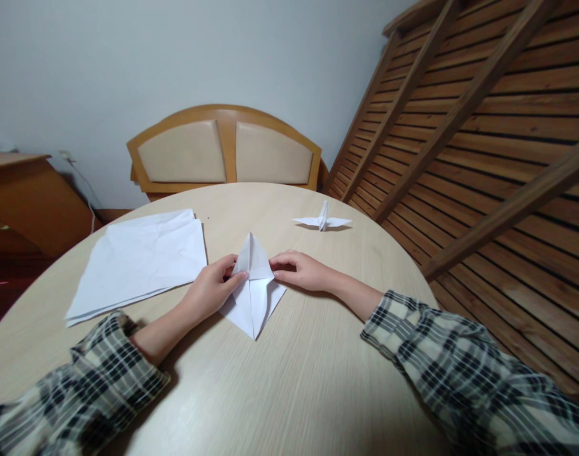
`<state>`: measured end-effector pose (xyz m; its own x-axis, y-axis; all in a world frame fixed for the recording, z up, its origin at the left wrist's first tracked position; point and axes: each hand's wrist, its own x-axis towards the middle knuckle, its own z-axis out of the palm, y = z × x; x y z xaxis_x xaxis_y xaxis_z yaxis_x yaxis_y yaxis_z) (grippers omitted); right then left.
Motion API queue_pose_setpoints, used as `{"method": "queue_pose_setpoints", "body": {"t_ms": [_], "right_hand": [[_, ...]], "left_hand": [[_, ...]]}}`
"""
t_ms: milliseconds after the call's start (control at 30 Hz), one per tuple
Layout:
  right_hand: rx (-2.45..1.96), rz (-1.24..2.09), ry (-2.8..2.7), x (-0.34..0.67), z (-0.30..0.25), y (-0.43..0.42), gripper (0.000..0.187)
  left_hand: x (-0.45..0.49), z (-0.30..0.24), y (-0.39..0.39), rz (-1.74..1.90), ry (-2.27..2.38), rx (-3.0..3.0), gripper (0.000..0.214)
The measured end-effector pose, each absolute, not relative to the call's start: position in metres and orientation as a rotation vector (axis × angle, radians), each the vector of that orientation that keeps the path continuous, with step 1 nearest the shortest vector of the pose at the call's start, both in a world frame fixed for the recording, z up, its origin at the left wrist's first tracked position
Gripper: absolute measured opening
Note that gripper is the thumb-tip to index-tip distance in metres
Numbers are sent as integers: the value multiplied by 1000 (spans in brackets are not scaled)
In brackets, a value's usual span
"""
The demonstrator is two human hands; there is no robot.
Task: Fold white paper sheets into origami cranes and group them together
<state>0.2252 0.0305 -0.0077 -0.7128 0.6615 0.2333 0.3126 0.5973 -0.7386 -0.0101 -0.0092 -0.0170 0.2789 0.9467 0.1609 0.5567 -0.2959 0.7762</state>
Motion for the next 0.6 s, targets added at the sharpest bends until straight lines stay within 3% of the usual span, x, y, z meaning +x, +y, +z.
{"method": "queue_pose_setpoints", "body": {"t_ms": [600], "right_hand": [[-957, 544, -2301, 209, -17, 25, 13]], "left_hand": [[-3, -10, -13, 870, 1212, 1917, 30]]}}
